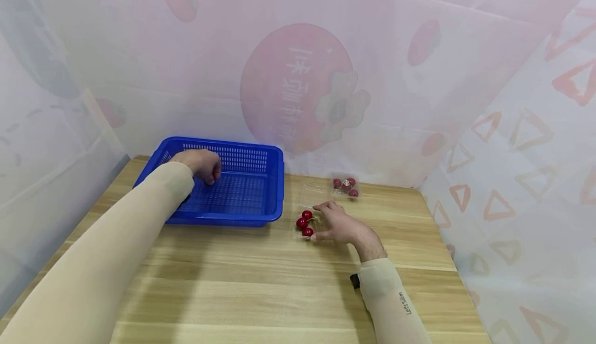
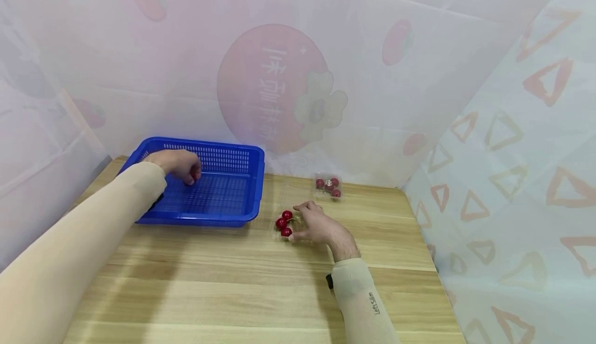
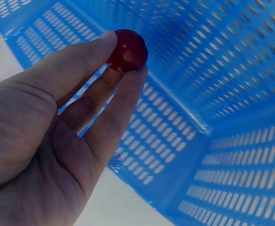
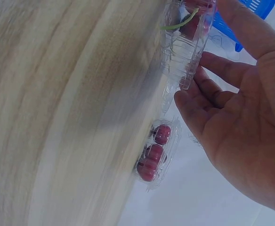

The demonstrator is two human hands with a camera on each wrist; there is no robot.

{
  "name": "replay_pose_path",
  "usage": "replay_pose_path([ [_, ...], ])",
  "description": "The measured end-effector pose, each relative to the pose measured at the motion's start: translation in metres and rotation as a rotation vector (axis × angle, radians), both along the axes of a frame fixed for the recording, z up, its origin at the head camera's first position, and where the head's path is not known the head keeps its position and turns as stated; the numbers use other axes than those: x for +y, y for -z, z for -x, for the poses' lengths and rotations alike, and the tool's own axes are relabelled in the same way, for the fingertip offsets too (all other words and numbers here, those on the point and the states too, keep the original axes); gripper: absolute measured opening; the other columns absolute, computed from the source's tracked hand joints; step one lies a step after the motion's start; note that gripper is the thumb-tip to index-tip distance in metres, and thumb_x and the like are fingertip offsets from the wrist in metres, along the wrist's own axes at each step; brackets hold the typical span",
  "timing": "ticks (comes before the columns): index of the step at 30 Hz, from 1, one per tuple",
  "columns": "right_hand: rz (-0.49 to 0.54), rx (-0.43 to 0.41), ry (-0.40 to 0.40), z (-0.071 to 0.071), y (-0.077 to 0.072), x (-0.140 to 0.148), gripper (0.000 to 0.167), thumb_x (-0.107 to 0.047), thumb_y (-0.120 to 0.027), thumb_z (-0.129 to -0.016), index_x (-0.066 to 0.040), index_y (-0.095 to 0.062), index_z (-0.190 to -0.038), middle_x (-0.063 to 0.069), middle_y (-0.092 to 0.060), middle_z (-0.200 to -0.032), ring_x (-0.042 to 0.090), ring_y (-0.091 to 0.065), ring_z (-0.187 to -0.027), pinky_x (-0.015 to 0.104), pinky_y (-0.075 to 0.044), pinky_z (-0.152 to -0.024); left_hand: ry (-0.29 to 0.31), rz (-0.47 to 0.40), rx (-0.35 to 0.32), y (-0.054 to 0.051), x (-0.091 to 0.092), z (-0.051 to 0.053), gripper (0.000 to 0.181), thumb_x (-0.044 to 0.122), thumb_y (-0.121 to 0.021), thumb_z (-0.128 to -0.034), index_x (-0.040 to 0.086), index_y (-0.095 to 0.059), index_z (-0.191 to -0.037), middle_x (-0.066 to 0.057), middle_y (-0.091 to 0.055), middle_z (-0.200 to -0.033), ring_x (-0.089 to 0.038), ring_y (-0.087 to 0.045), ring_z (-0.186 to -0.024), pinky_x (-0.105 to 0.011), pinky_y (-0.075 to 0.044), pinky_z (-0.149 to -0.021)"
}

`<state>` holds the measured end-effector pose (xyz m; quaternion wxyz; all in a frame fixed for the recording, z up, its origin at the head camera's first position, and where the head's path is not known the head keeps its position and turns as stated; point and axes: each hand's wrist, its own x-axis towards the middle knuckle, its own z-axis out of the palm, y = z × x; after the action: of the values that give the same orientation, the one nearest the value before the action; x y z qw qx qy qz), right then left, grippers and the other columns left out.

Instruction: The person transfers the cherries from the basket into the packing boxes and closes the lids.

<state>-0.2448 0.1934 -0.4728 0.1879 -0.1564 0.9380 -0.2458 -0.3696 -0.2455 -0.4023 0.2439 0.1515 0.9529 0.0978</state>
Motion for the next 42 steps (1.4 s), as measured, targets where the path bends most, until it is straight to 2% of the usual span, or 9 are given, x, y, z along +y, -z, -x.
replay_pose_path([
  [6,0.0,0.002,0.002,0.001,0.002,0.0,0.091,-0.028,-0.094,-0.103,-0.007,-0.047,-0.178,0.023,-0.043,-0.182,0.046,-0.038,-0.175,0.067,-0.04,-0.142,0.074,-0.009,0.049,-0.01,0.012,-0.007,0.011,0.001,-0.081,-0.1053,0.006,-0.081,-0.115,-0.011,-0.079,-0.112,-0.028,-0.071,-0.102,-0.05,-0.064,-0.093],
  [19,-0.011,0.01,-0.007,0.004,0.002,0.002,0.09,-0.03,-0.093,-0.104,-0.005,-0.047,-0.177,0.024,-0.043,-0.182,0.046,-0.037,-0.175,0.066,-0.04,-0.142,0.164,-0.087,0.143,-0.041,0.038,-0.033,0.015,0.002,-0.079,-0.1089,0.006,-0.081,-0.123,-0.013,-0.08,-0.121,-0.029,-0.072,-0.107,-0.053,-0.066,-0.1],
  [25,-0.018,0.017,-0.017,0.004,0.002,0.002,0.09,-0.029,-0.093,-0.103,-0.004,-0.048,-0.177,0.025,-0.044,-0.181,0.047,-0.038,-0.174,0.066,-0.04,-0.142,0.215,-0.119,0.169,-0.053,0.052,-0.047,0.013,0.001,-0.079,-0.1098,0.006,-0.082,-0.121,-0.013,-0.08,-0.12,-0.028,-0.072,-0.107,-0.052,-0.067,-0.1],
  [33,-0.014,0.014,-0.014,0.004,0.002,0.003,0.091,-0.03,-0.093,-0.103,-0.005,-0.047,-0.178,0.025,-0.043,-0.182,0.047,-0.038,-0.175,0.066,-0.04,-0.142,0.259,-0.16,0.206,-0.06,0.07,-0.064,0.012,0.002,-0.079,-0.1107,0.005,-0.083,-0.122,-0.011,-0.081,-0.118,-0.026,-0.072,-0.105,-0.048,-0.068,-0.099],
  [42,-0.012,0.013,-0.012,0.005,0.003,0.003,0.091,-0.031,-0.094,-0.103,-0.007,-0.047,-0.178,0.024,-0.043,-0.182,0.046,-0.037,-0.176,0.066,-0.04,-0.142,0.31,-0.205,0.255,-0.059,0.089,-0.08,0.008,0.002,-0.079,-0.1107,0.006,-0.083,-0.116,-0.009,-0.081,-0.115,-0.024,-0.072,-0.104,-0.046,-0.068,-0.099],
])
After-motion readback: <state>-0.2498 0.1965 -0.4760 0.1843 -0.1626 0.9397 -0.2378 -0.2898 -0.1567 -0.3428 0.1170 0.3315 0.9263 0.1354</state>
